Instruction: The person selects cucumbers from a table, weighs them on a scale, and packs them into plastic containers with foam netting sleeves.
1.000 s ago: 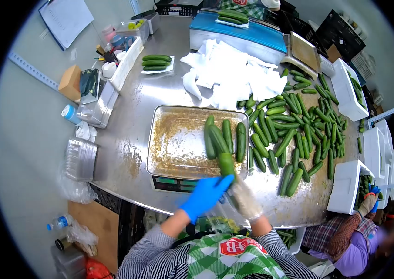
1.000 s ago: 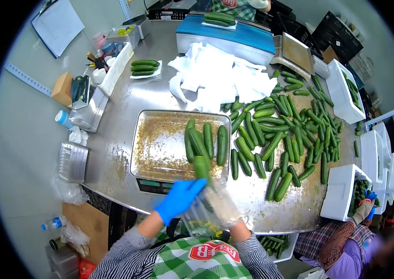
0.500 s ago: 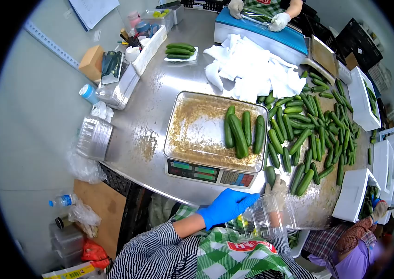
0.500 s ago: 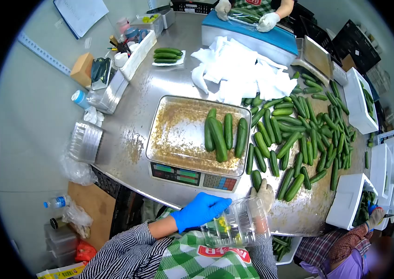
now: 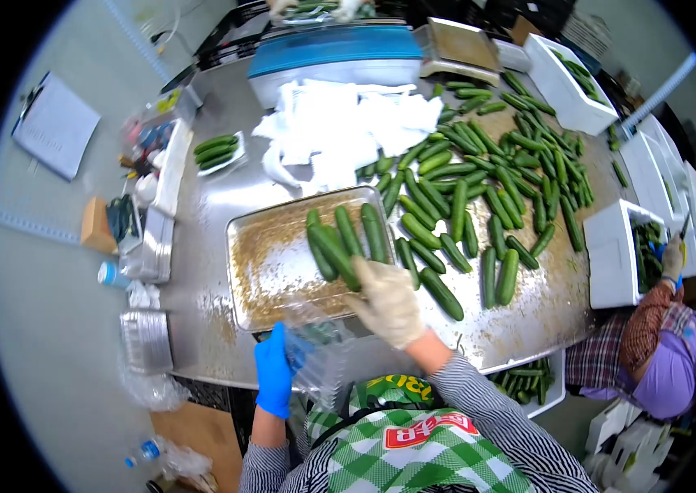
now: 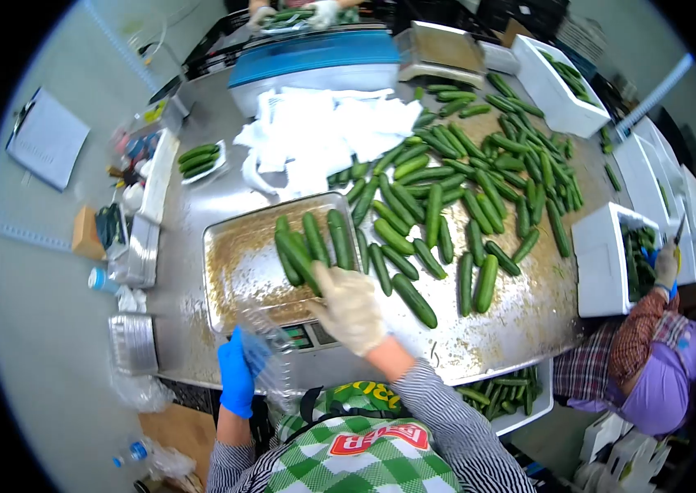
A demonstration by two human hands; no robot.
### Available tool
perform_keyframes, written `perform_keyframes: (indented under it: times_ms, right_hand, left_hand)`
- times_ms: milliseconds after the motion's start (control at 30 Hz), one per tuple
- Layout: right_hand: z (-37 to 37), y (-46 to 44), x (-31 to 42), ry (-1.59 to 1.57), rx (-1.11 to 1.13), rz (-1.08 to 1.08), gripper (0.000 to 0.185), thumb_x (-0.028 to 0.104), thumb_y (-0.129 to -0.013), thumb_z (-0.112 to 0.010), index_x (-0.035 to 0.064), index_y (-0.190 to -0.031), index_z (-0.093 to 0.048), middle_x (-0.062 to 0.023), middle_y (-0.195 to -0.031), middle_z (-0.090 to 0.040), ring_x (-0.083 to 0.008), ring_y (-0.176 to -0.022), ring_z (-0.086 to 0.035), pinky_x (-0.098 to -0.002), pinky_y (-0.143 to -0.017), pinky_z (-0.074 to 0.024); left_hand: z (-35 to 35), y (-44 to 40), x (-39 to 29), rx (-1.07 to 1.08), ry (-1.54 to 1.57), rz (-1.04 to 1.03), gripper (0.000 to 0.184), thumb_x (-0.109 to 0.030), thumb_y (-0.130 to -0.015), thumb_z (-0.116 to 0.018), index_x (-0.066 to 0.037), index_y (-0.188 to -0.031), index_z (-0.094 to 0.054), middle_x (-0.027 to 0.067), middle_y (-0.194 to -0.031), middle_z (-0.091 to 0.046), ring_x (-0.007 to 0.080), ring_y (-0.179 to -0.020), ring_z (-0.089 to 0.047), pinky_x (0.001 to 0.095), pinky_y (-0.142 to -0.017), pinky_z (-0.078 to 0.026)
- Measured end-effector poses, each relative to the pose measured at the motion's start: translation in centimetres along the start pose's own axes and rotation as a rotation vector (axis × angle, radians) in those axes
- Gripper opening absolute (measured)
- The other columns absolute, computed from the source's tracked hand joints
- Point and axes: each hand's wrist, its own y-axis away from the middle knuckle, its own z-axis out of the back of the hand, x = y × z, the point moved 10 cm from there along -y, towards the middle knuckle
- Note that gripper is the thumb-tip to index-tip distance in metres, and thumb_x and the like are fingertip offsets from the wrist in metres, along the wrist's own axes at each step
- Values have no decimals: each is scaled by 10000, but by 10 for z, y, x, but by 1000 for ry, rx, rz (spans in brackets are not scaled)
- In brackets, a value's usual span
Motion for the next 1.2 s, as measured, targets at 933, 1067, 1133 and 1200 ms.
perform_keyframes:
  times_ms: [933, 1067, 1133, 1200]
  right_hand:
    - [4, -6, -5, -340, 112, 153, 316, 298, -707, -770, 5, -762, -666, -157, -1006, -641, -291, -868, -629, -418, -764, -485]
    - [42, 37, -72, 62, -269, 95, 140, 170, -734, -696, 43, -749, -638, -107, -766, -625, -311, -717, -606, -422, -677, -480]
    - [37, 52, -159, 82, -177, -364, 122, 148, -799, -654, 34, -838, -637, -149, -757, -607, -332, -705, -595, -442, -684, -479]
    - [42, 59, -180, 192, -165, -499, 192, 183, -812, -649, 26, -923, -647, -156, -805, -622, -331, -747, -612, -457, -704, -483]
  left_hand:
    - [-73, -37, 36, 330, 28, 264, 339, -271, -991, -517, 10, -1121, -656, 72, -959, -680, 137, -718, -636, 274, -661, -525]
    - [-104, -15, 32, 390, 63, 364, 328, -237, -974, -526, 44, -1025, -686, 89, -875, -695, 150, -740, -649, 290, -688, -535]
    - [-109, -11, 35, 401, 57, 389, 327, -236, -972, -526, 47, -1023, -683, 91, -863, -694, 152, -736, -648, 292, -685, -535]
    - [-117, -4, 36, 368, -69, 384, 388, -345, -957, -553, 21, -954, -682, 74, -786, -667, 88, -544, -528, 221, -485, -396]
